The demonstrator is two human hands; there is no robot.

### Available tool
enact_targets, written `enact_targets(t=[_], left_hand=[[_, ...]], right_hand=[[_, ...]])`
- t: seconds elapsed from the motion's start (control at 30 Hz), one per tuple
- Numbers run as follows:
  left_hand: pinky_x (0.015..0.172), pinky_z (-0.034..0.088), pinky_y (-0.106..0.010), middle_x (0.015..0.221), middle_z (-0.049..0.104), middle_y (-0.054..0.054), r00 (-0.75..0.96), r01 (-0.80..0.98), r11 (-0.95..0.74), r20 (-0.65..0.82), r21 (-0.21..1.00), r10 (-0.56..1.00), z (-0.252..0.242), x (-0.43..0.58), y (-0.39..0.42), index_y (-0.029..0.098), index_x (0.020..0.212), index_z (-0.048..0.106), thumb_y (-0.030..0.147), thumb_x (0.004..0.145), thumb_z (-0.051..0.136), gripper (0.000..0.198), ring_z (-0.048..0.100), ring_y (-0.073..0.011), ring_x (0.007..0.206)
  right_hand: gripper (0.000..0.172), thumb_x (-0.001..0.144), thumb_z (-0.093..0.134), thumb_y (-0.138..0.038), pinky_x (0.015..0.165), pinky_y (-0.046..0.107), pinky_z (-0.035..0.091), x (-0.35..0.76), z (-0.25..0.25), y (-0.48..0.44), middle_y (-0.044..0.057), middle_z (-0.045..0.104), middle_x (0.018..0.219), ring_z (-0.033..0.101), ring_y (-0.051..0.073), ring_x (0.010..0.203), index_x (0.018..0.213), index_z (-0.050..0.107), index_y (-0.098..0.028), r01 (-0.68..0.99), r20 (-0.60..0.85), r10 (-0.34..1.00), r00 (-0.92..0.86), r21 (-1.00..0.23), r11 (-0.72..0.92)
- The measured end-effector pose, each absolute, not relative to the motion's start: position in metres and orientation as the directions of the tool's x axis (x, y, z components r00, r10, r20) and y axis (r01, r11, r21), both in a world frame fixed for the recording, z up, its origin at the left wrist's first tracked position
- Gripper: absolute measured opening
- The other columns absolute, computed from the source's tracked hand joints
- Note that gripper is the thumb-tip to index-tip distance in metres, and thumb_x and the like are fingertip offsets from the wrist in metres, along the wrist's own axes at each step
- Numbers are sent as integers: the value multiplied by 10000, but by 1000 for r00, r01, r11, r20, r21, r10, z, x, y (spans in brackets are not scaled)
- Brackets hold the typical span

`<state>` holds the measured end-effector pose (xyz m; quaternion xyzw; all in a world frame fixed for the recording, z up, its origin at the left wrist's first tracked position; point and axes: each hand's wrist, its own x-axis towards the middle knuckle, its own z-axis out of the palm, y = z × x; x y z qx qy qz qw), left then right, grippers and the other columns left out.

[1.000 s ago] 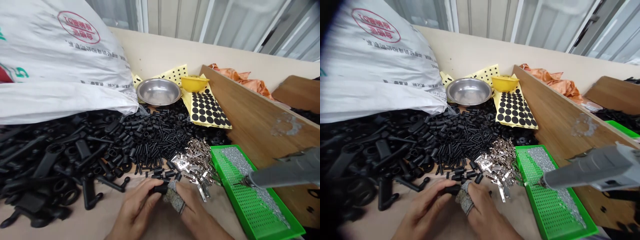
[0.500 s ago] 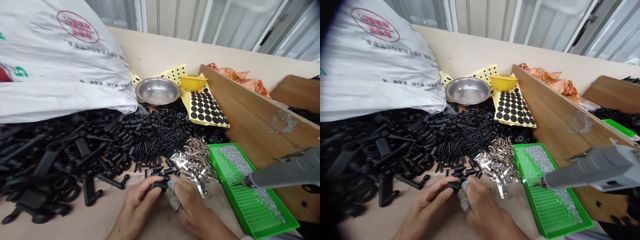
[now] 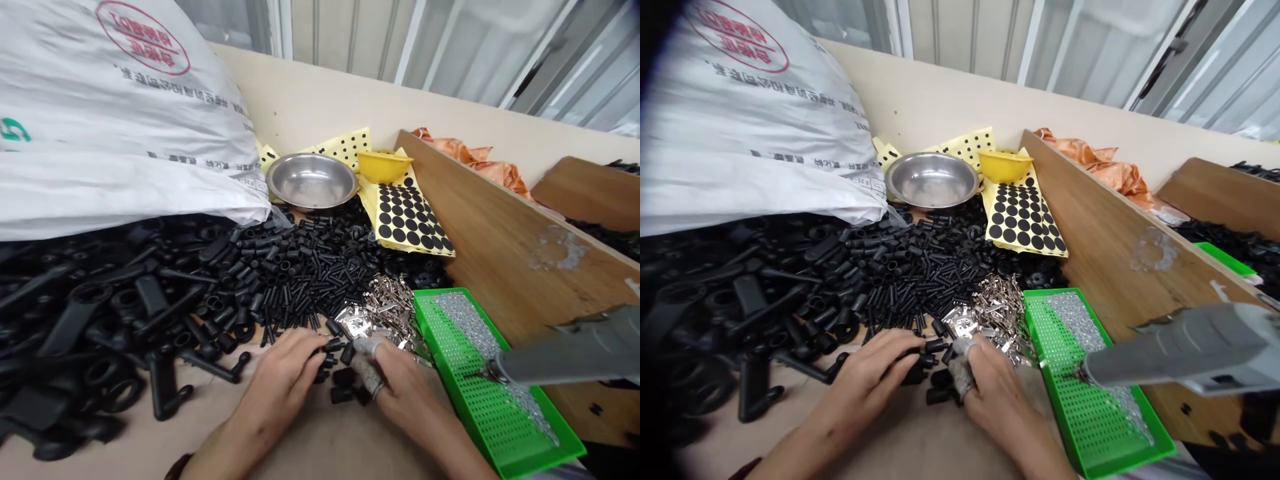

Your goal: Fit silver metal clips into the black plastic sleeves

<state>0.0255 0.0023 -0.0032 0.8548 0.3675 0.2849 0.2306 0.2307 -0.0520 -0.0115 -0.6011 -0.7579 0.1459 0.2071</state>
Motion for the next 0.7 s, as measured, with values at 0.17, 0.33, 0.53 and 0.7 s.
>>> enact_targets(t=[0.17,0.33,0.53,0.7], left_hand=[[664,433,-302,826,601,-49,820,495,-835,189,239,540,0,60,36,173,773,593,117,883,437,199,507,-200,768],[680,402,-323,783,583,-40,904,370,-911,153,184,398,1,86,56,179,690,562,51,835,483,210,479,-215,795],[745,382,-350,761,608,-60,936,292,-923,125,248,330,3,97,65,168,636,567,40,803,503,220,490,-228,825],[697,399,-289,663,608,-26,902,329,-822,103,464,420,12,94,85,166,622,592,84,767,530,178,527,-185,710]], right_hand=[[168,713,395,-58,651,295,453,239,-6,-38,40,548,784,525,188,724,743,457,-211,854,226,965,-135,-466,229],[158,721,387,-67,691,323,457,248,-11,-35,63,558,798,525,209,759,735,448,-212,850,271,957,-106,-475,229],[173,698,393,-52,683,312,455,253,-12,-31,64,547,819,516,204,766,740,446,-211,824,284,954,-93,-516,234],[213,714,379,-39,694,316,458,250,-13,-29,74,558,866,533,207,793,807,472,-205,817,292,954,-62,-534,217]])
